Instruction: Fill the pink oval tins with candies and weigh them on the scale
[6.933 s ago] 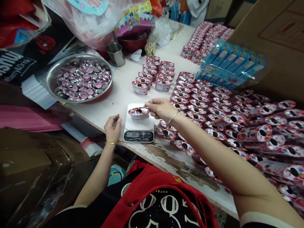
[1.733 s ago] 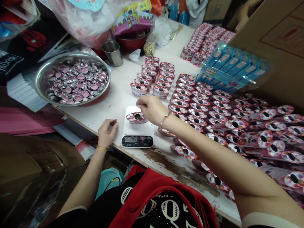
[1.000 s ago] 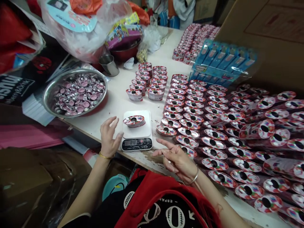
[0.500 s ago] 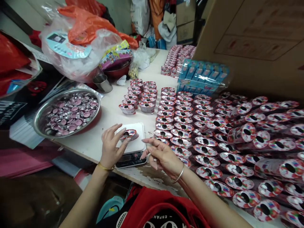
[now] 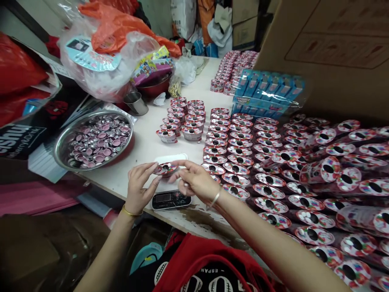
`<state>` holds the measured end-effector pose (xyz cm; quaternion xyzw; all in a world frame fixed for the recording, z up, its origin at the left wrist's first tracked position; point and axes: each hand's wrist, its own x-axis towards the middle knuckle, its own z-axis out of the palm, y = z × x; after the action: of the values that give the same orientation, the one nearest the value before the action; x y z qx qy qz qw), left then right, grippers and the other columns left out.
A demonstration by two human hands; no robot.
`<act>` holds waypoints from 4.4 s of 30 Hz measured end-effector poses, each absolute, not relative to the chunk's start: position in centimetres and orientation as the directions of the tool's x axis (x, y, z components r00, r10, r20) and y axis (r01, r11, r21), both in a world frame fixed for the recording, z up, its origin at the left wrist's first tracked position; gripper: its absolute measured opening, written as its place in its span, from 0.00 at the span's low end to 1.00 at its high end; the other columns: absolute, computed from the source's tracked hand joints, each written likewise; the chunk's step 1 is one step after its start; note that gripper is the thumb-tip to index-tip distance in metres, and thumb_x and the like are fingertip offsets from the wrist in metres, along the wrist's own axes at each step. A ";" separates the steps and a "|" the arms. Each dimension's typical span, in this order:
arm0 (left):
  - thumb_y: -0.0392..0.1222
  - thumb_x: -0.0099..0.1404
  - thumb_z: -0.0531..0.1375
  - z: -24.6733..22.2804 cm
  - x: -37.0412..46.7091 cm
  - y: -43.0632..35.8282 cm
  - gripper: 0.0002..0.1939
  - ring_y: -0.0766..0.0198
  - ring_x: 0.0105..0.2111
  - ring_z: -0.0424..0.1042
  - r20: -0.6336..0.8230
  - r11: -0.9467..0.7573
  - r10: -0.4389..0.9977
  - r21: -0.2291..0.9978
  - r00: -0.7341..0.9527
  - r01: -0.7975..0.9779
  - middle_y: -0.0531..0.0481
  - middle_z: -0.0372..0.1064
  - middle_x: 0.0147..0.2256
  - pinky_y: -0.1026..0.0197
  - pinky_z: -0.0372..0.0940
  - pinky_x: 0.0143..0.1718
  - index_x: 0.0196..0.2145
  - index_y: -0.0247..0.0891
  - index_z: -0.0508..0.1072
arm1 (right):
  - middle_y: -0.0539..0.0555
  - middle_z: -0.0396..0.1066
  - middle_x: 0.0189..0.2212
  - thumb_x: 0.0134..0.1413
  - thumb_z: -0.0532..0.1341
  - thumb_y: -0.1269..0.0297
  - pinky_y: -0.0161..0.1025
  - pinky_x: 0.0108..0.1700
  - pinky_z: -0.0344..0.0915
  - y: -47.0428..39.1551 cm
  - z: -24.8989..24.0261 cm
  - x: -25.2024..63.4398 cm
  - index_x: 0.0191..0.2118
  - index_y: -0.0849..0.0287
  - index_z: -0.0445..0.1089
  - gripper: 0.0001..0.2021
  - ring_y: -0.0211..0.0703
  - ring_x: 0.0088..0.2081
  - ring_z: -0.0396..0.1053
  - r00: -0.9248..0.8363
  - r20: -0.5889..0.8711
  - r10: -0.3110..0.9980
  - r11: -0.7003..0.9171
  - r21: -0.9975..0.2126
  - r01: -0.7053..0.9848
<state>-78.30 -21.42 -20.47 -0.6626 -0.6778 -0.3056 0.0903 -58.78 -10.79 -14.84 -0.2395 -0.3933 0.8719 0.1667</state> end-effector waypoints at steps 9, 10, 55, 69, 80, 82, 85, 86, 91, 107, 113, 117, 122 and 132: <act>0.43 0.65 0.55 -20.7 -78.6 -20.8 0.16 0.53 0.55 0.61 0.465 -0.143 0.885 0.252 0.009 0.957 0.47 0.70 0.49 0.43 0.44 0.60 0.51 0.46 0.68 | 0.48 0.71 0.25 0.51 0.59 0.69 0.26 0.14 0.40 -8.5 -14.7 -63.3 0.48 0.60 0.60 0.17 0.27 0.15 0.55 -0.859 -0.250 0.447 -0.611 -0.787 -0.089; 0.43 0.65 0.56 -20.9 -78.7 -21.0 0.15 0.53 0.54 0.63 0.502 -0.126 0.864 0.270 -0.028 0.955 0.47 0.71 0.48 0.43 0.46 0.59 0.49 0.46 0.70 | 0.48 0.71 0.24 0.53 0.58 0.68 0.26 0.14 0.41 -8.5 -14.9 -63.7 0.48 0.60 0.60 0.16 0.28 0.14 0.55 -0.860 -0.264 0.437 -0.616 -0.784 -0.072; 0.37 0.64 0.56 -20.5 -76.6 -20.2 0.08 0.62 0.38 0.67 0.535 0.006 0.780 0.512 -0.324 0.859 0.47 0.70 0.39 0.56 0.61 0.43 0.41 0.39 0.73 | 0.50 0.60 0.60 0.61 0.36 0.40 0.50 0.65 0.45 -11.1 -13.7 -65.7 0.62 0.49 0.53 0.31 0.39 0.65 0.48 -0.772 -0.101 0.628 -0.500 -0.813 -0.300; 0.39 0.64 0.56 -20.3 -79.8 -20.9 0.10 0.61 0.42 0.68 0.586 0.055 0.666 0.578 -0.462 0.814 0.45 0.69 0.40 0.56 0.62 0.46 0.43 0.38 0.74 | 0.58 0.72 0.43 0.62 0.50 0.56 0.44 0.48 0.63 -3.3 -13.7 -63.0 0.45 0.58 0.70 0.17 0.46 0.47 0.68 -0.585 0.252 0.771 0.456 -0.860 0.231; 0.43 0.64 0.55 -26.6 -82.4 -22.9 0.11 0.64 0.36 0.69 0.400 0.225 0.681 0.682 -0.613 0.695 0.47 0.69 0.35 0.63 0.64 0.37 0.38 0.36 0.75 | 0.72 0.73 0.43 0.54 0.49 0.82 0.49 0.49 0.60 0.7 -19.6 -67.0 0.47 0.74 0.72 0.19 0.57 0.51 0.68 -0.722 -0.291 0.627 0.779 0.242 0.579; 0.43 0.65 0.55 -27.6 -82.4 -23.1 0.11 0.65 0.35 0.69 0.376 0.237 0.685 0.695 -0.623 0.679 0.47 0.69 0.35 0.63 0.64 0.36 0.37 0.36 0.75 | 0.75 0.72 0.45 0.54 0.48 0.82 0.47 0.47 0.63 0.7 -20.6 -67.5 0.49 0.77 0.70 0.20 0.57 0.51 0.68 -0.681 -0.297 0.669 0.743 0.253 0.620; 0.44 0.65 0.56 -28.4 -82.4 -23.2 0.11 0.64 0.36 0.69 0.377 0.228 0.687 0.700 -0.621 0.677 0.47 0.69 0.35 0.62 0.64 0.38 0.36 0.36 0.75 | 0.77 0.70 0.45 0.55 0.47 0.82 0.44 0.45 0.66 1.0 -21.5 -67.8 0.50 0.78 0.69 0.20 0.55 0.51 0.69 -0.655 -0.282 0.701 0.713 0.243 0.658; 0.44 0.65 0.56 -28.5 -82.4 -23.2 0.11 0.64 0.36 0.69 0.383 0.223 0.688 0.697 -0.616 0.682 0.47 0.69 0.35 0.62 0.64 0.38 0.36 0.36 0.75 | 0.77 0.70 0.46 0.55 0.46 0.82 0.43 0.45 0.66 1.2 -21.6 -67.8 0.49 0.78 0.69 0.20 0.55 0.51 0.69 -0.656 -0.280 0.701 0.712 0.240 0.660; 0.45 0.65 0.55 -28.6 -82.5 -23.2 0.11 0.63 0.36 0.69 0.382 0.227 0.697 0.685 -0.607 0.692 0.47 0.69 0.34 0.61 0.64 0.39 0.35 0.37 0.74 | 0.75 0.71 0.45 0.55 0.48 0.81 0.43 0.45 0.65 1.6 -21.1 -67.6 0.48 0.77 0.69 0.19 0.57 0.50 0.69 -0.672 -0.309 0.673 0.737 0.199 0.646; 0.44 0.65 0.55 -28.3 -82.3 -23.4 0.11 0.64 0.36 0.69 0.382 0.203 0.697 0.707 -0.607 0.678 0.47 0.69 0.34 0.62 0.63 0.38 0.35 0.36 0.74 | 0.62 0.69 0.44 0.58 0.57 0.67 0.46 0.48 0.62 -9.2 -15.8 -63.2 0.47 0.64 0.70 0.13 0.51 0.46 0.65 -0.875 0.131 0.467 0.813 -0.453 0.366; 0.49 0.65 0.54 -26.4 -81.0 -23.6 0.17 0.61 0.41 0.68 0.424 0.083 0.739 0.714 -0.523 0.695 0.43 0.65 0.41 0.59 0.64 0.42 0.46 0.36 0.70 | 0.65 0.54 0.62 0.60 0.56 0.57 0.60 0.62 0.46 -11.9 -17.1 -62.5 0.56 0.64 0.64 0.22 0.59 0.65 0.44 -0.860 0.168 0.482 0.835 -0.386 0.393; 0.57 0.58 0.60 -23.7 -80.6 -22.5 0.39 0.51 0.53 0.61 0.425 -0.013 0.861 0.568 -0.280 0.823 0.37 0.59 0.54 0.50 0.59 0.51 0.61 0.38 0.54 | 0.60 0.46 0.66 0.61 0.53 0.51 0.62 0.63 0.45 -12.1 -17.0 -62.3 0.63 0.56 0.56 0.27 0.55 0.68 0.37 -0.872 0.181 0.455 0.820 -0.468 0.330; 0.47 0.65 0.56 -20.2 -80.6 -18.0 0.21 0.56 0.43 0.68 0.301 -0.172 0.952 0.364 0.059 0.915 0.45 0.69 0.44 0.55 0.58 0.44 0.54 0.42 0.62 | 0.62 0.50 0.65 0.60 0.54 0.53 0.62 0.63 0.48 -11.3 -17.0 -59.2 0.62 0.56 0.58 0.26 0.55 0.67 0.39 -0.761 0.287 0.582 0.738 -0.580 0.345; 0.39 0.60 0.59 -20.8 -79.9 -3.9 0.17 0.51 0.46 0.65 0.305 -0.228 0.936 0.149 0.175 0.962 0.41 0.67 0.44 0.52 0.55 0.44 0.48 0.41 0.69 | 0.58 0.64 0.56 0.59 0.57 0.60 0.60 0.62 0.53 -10.8 -15.8 -47.0 0.49 0.52 0.70 0.14 0.53 0.62 0.56 -0.325 0.343 0.881 0.467 -0.740 0.484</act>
<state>-79.92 -3.88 -20.79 -0.7654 -0.6201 -0.1677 0.0388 -46.98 -10.79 -15.81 -0.4433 -0.7699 0.2645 0.3753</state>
